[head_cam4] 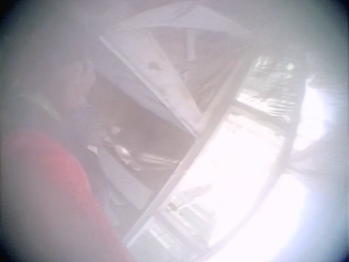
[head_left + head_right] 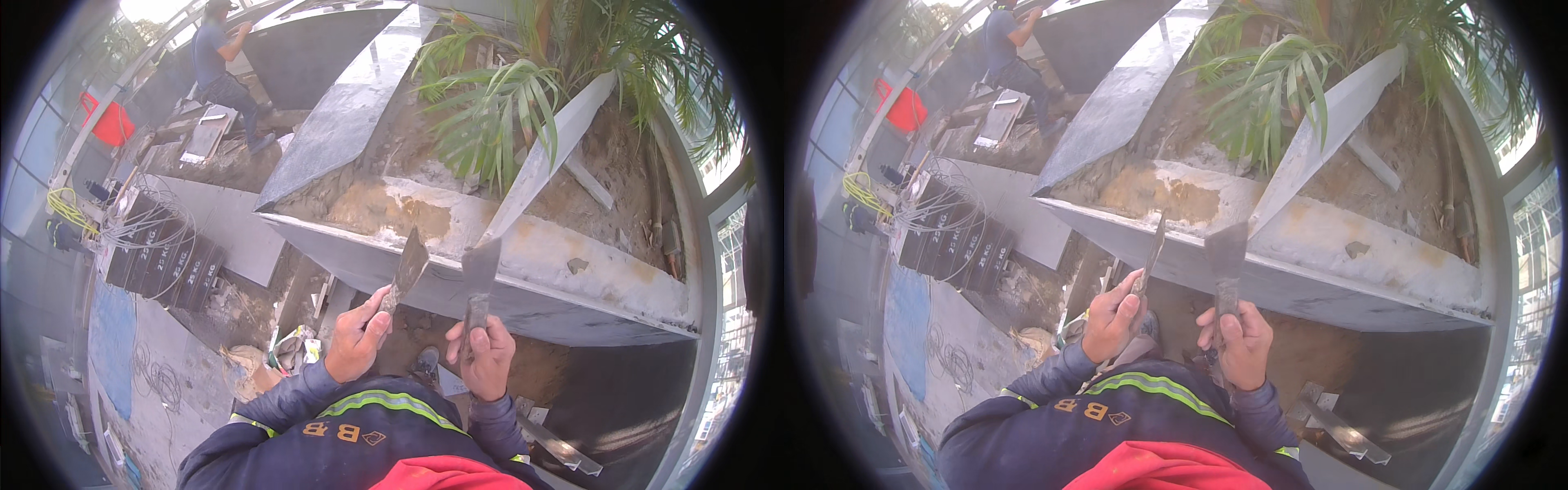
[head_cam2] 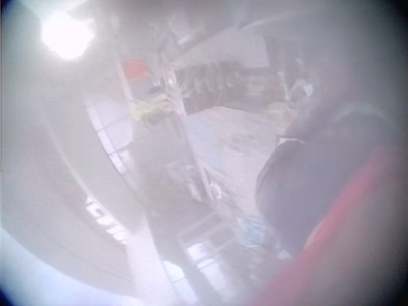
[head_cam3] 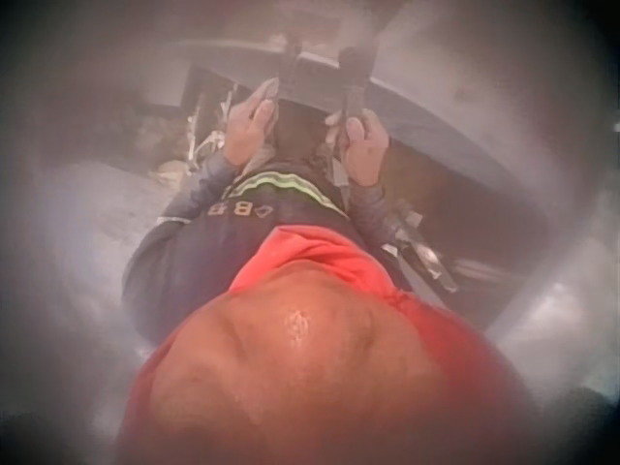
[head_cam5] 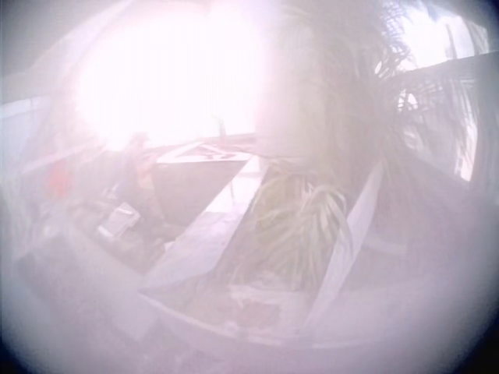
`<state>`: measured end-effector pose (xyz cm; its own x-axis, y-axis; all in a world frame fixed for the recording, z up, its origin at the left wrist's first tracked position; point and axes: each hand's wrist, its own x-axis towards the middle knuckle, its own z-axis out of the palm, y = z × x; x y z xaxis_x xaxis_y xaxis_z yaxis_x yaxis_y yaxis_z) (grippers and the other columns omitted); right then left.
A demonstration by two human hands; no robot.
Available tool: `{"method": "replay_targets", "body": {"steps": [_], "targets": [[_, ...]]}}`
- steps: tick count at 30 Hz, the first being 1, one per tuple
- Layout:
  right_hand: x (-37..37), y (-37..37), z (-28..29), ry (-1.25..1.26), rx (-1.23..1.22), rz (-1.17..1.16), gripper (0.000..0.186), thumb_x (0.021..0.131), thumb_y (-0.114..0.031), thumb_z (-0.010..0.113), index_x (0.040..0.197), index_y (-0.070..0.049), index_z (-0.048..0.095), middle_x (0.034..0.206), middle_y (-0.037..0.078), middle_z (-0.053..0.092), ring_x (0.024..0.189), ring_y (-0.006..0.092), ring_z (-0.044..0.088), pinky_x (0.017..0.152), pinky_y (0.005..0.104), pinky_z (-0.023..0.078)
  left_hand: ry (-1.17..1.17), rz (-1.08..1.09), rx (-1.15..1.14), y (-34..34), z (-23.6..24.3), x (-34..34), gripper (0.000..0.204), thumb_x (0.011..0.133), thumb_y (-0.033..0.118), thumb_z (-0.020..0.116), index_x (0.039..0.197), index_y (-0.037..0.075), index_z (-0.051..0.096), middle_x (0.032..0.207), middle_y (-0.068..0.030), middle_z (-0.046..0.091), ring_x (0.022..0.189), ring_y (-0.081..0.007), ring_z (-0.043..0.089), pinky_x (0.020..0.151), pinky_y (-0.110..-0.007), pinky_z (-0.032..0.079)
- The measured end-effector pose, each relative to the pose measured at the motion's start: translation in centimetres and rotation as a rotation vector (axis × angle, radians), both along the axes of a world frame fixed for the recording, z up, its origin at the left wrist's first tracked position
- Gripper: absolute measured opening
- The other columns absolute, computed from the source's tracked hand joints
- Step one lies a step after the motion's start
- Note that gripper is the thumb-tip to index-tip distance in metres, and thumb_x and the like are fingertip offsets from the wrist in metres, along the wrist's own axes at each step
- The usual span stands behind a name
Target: The person scoops mortar from a bucket with a trowel and spreads it onto a curved concrete ledge, smoothing the surface with the trowel. The person repeatedly applies and levels mortar along the ledge edge while another worker assists nearby.
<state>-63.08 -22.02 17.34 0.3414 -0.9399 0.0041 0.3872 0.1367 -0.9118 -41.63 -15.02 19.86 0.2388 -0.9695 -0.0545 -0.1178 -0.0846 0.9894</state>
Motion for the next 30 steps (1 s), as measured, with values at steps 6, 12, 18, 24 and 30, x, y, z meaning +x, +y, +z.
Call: {"method": "replay_targets", "body": {"steps": [6,12,18,24,30], "targets": [[3.6,3.1,0.9,0.629,-0.526,-0.223,0.052,0.097,0.0,0.056,0.147,0.01,0.045,0.122,0.016,0.069,0.108,0.0217,0.066,0.097,0.0318,0.05,-0.281,-0.06,-0.32,2.1,-1.4,-1.5,0.046,0.102,0.013,0.06,0.143,-0.005,0.053,0.092,-0.0203,0.068,0.081,-0.0305,0.068,0.078,-0.036,0.053],[9.0,5.9,0.3,0.455,-0.392,-0.258,0.059,0.09,0.004,0.062,0.147,0.011,0.045,0.11,0.02,0.064,0.092,0.0274,0.065,0.085,0.0373,0.053,-0.192,-0.047,-0.188,5.1,0.6,4.2,0.046,0.102,0.015,0.06,0.142,-0.007,0.053,0.096,-0.0228,0.07,0.085,-0.034,0.07,0.081,-0.036,0.054],[15.7,12.2,0.9,0.59,-0.698,-0.135,0.059,0.093,0.003,0.059,0.15,0.008,0.043,0.11,0.018,0.063,0.095,0.0258,0.064,0.086,0.0341,0.052,0.114,0.0,-0.049,9.1,-0.1,10.8,0.049,0.107,0.024,0.053,0.147,-0.005,0.049,0.079,-0.0087,0.061,0.068,-0.0147,0.057,0.068,-0.031,0.05],[19.9,14.8,0.9,0.608,-0.659,-0.183,0.061,0.092,0.004,0.06,0.151,0.006,0.042,0.111,0.017,0.062,0.098,0.0258,0.064,0.088,0.0345,0.051,0.063,-0.054,-0.121,12.9,-1.6,13.6,0.048,0.106,0.024,0.054,0.145,-0.003,0.052,0.077,-0.013,0.065,0.067,-0.0182,0.061,0.068,-0.032,0.051],[23.0,17.3,0.1,0.602,-0.538,-0.22,0.058,0.096,0.003,0.056,0.152,0.005,0.041,0.13,0.018,0.063,0.11,0.0205,0.063,0.096,0.0321,0.05,0.09,-0.134,-0.204,15.4,-4.2,15.5,0.047,0.105,0.023,0.056,0.144,-0.002,0.054,0.077,-0.0137,0.065,0.068,-0.0164,0.06,0.069,-0.031,0.051]]}}
